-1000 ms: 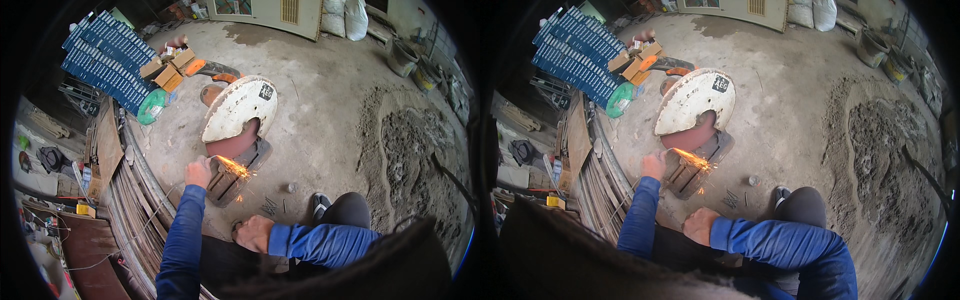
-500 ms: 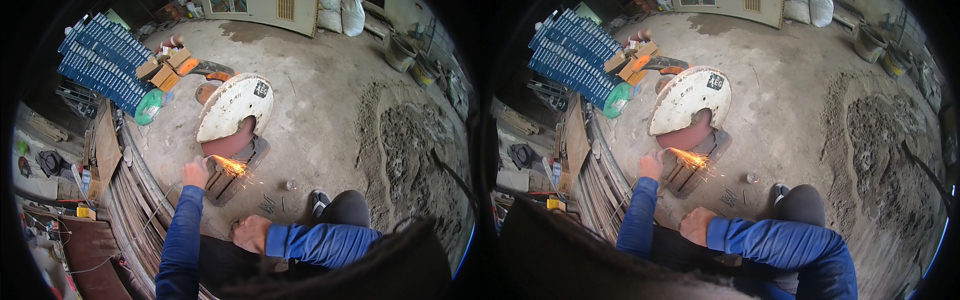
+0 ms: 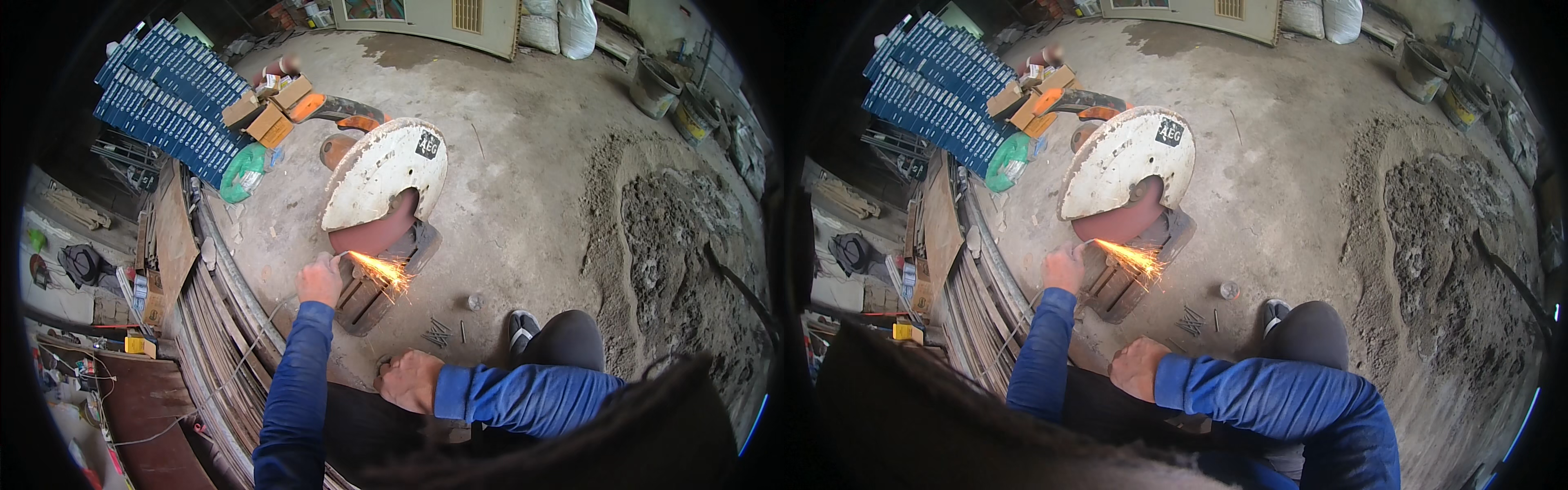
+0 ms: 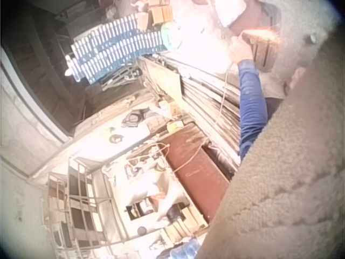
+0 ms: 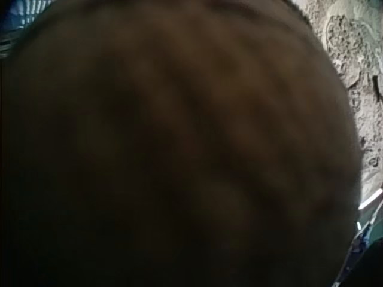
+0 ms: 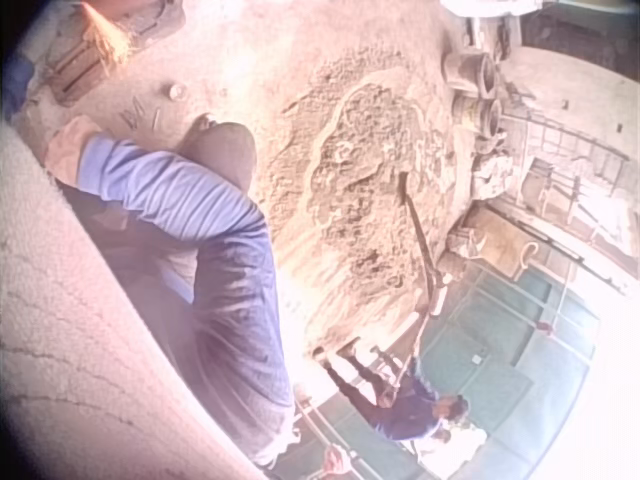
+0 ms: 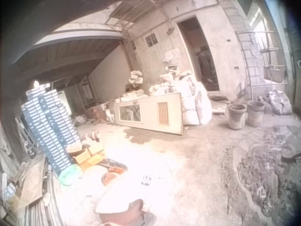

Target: The person uses a bench grinder to sharpen or grind small metal rods one at a time. They hold each rod against the spinning wheel, producing sparks, then place the finished pieces on the floor and pick up the next rod.

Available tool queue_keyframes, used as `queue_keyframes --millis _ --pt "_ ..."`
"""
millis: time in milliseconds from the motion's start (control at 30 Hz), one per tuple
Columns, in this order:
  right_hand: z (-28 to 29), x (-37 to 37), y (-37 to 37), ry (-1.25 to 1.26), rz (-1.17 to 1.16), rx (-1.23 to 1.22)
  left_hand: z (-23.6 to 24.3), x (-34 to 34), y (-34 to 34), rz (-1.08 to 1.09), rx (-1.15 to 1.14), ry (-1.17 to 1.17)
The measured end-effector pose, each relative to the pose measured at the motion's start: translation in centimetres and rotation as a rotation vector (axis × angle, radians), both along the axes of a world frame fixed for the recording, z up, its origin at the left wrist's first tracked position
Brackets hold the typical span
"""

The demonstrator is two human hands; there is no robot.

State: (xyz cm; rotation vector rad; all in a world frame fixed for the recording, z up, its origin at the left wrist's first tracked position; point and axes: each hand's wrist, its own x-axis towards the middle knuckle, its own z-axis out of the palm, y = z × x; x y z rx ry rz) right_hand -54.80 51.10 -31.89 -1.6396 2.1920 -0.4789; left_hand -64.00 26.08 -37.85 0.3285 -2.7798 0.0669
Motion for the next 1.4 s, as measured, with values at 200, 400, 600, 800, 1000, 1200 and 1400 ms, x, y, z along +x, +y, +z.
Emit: queue_keyframes --millis 200,400,600,800,1000,1200,1400 --pt "0.1 0.0 0.1 -0.011 -0.009 -0.009 -0.1 0.0 -0.1 -0.01 0.004 0.006" --pt "0.7 -0.2 0.1 0.001 0.046 0.053 -0.3 0.0 -0.3 -0.033 -0.012 0.026" --pt "0.4 -0.3 0.1 -0.014 0.063 0.061 -0.3 0.0 -0.3 -0.031 0.004 0.029" --pt "-0.4 0.5 0.0 0.051 -0.021 -0.045 -0.1 0.4 -1.2 -0.052 0.136 -0.036" --pt "-0.5 0.4 0.3 0.053 0.003 -0.059 0.1 0.8 -1.1 0.063 0.746 -0.159" --pt "0.0 0.2 0.1 0.034 0.017 -0.037 0.2 1.1 -1.5 0.121 1.174 -0.272" --pt "0.1 0.1 0.0 0.001 0.018 0.052 -0.6 1.3 -2.3 0.05 1.285 -0.299"
